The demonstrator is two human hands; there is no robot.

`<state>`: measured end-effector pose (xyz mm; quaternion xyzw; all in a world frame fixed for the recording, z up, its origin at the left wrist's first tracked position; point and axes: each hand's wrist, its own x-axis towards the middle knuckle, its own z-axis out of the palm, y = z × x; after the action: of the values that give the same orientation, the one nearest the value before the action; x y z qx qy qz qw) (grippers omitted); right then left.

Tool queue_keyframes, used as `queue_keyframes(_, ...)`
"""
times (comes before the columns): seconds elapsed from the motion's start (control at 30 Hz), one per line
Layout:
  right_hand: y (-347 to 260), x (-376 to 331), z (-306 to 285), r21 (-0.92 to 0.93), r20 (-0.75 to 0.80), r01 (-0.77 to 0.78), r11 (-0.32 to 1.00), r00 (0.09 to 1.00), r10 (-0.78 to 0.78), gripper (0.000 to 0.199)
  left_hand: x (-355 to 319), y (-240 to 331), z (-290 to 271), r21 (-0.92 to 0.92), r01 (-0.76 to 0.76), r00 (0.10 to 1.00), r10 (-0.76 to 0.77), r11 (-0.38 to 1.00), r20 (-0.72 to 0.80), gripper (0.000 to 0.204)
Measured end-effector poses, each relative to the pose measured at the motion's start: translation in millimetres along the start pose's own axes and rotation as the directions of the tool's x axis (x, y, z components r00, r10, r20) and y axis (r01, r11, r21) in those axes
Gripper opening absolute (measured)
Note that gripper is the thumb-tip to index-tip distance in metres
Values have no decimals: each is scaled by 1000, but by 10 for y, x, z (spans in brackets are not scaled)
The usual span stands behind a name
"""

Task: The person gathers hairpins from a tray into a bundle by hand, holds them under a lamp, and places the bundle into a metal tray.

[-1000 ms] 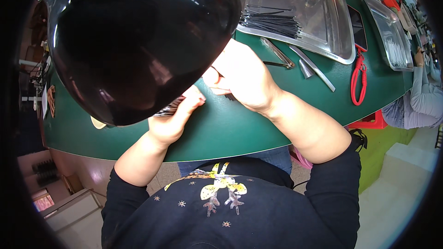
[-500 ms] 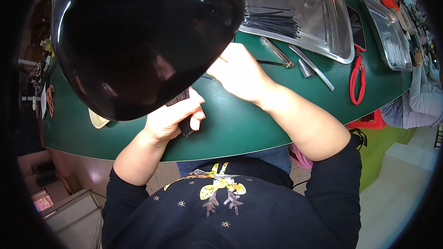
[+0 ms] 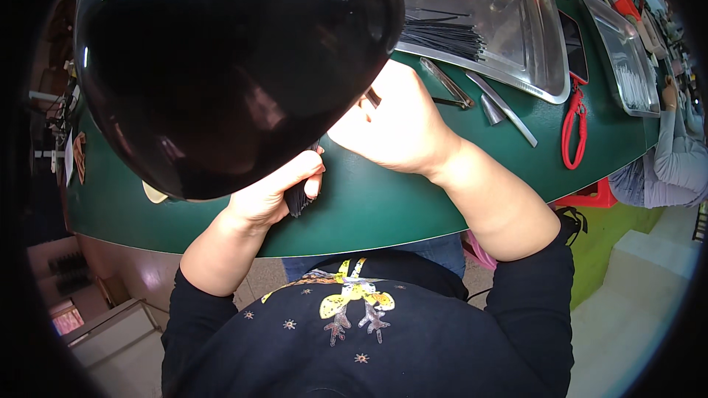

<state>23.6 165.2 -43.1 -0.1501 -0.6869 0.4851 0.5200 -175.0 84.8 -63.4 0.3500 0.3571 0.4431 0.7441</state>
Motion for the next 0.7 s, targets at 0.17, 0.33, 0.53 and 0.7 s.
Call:
queue_keyframes(0.17, -111, 1, 100, -7, -84, -174, 985, 981, 173, 18, -23, 5, 18, -3, -60, 998, 60, 998, -28, 17)
queue_keyframes(0.33, -76, 33, 314, -290, -246, -21, 957, 968, -53, 14, -22, 72, 75, 18, -67, 997, 67, 998, -29, 17)
queue_keyframes(0.53, -95, 15, 86, -44, 60, -351, 935, 934, 353, 12, -12, 71, 92, 63, -109, 993, 111, 992, -26, 17)
queue_keyframes(0.7, 14, 15, 135, 0, 56, -330, 944, 942, 330, 11, -14, 39, 38, 22, -149, 988, 150, 989, -48, 19)
